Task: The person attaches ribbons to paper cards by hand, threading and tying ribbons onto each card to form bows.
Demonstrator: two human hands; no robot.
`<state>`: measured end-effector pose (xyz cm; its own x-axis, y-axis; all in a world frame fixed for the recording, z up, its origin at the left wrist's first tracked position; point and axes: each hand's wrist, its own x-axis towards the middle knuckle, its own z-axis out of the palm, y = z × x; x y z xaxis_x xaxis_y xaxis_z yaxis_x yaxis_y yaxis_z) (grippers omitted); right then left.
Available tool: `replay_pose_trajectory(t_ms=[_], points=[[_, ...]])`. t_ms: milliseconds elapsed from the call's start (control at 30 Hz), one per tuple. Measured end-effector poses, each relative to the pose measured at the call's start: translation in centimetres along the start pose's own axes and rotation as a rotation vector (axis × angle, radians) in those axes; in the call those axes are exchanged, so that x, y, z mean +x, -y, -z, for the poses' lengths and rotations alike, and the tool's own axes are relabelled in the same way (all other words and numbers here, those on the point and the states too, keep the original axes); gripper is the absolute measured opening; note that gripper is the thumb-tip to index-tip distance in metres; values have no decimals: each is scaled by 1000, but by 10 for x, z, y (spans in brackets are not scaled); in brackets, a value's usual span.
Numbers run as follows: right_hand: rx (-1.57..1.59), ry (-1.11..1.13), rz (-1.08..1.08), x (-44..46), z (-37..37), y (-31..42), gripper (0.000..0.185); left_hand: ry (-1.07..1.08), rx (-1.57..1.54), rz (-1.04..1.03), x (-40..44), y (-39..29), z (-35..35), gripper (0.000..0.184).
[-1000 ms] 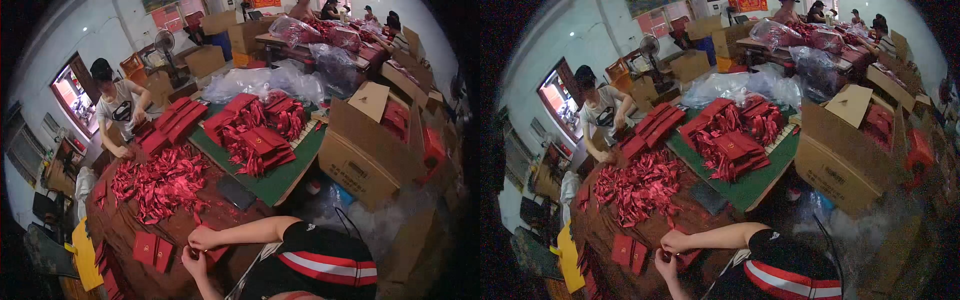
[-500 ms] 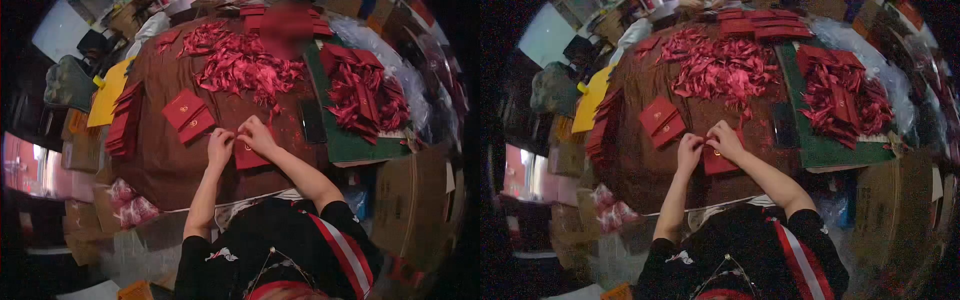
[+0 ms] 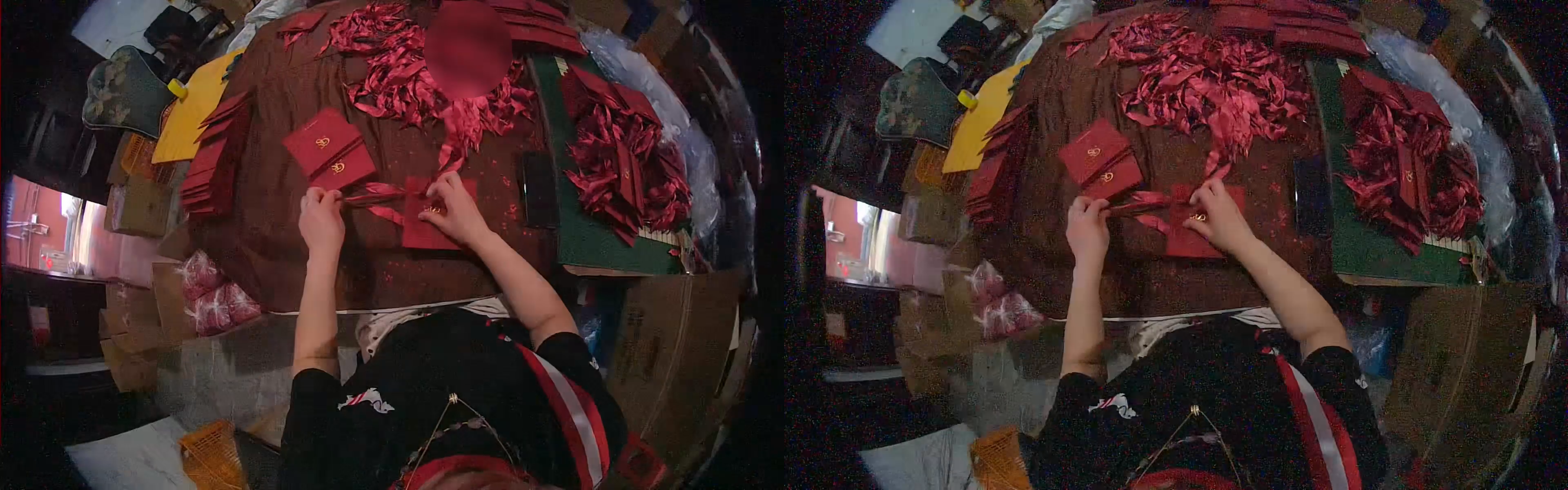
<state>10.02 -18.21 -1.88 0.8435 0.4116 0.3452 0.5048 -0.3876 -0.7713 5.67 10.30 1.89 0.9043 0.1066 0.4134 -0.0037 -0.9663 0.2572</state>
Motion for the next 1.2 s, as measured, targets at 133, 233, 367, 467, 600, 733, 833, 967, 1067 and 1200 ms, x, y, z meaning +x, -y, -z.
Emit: replay_pose_trajectory(t_ms=[133, 233, 367, 467, 600, 733, 833, 967, 1067, 1200], points=[[40, 8, -13, -1, -2, -4, 46, -127, -151, -52, -26, -45, -4, 40], [75, -222, 148, 3, 11, 1, 34, 72, -308, -242, -49, -84, -20, 47], [-61, -542, -20, 19, 39, -8, 25, 83, -278, -179, -60, -96, -34, 48], [-164, -400, -398, 40, 52, -31, 42, 85, -262, -168, -62, -98, -35, 49], [-223, -257, -470, 49, 51, -53, 48, 78, -230, -186, -63, -98, -33, 50], [243, -485, -511, 38, 38, -81, 44, 81, -247, -167, -63, -96, -33, 50], [681, -481, -573, 22, 52, -58, 35, 114, -261, -141, -63, -99, -33, 51], [872, -541, -394, 17, 57, -21, 23, 56, -229, -78, -62, -101, -40, 54], [921, -469, -326, 17, 56, -2, 22, -26, -222, -15, -58, -103, -42, 49], [755, -355, -238, 11, 42, 19, 25, 38, -249, 74, -55, -104, -41, 45]])
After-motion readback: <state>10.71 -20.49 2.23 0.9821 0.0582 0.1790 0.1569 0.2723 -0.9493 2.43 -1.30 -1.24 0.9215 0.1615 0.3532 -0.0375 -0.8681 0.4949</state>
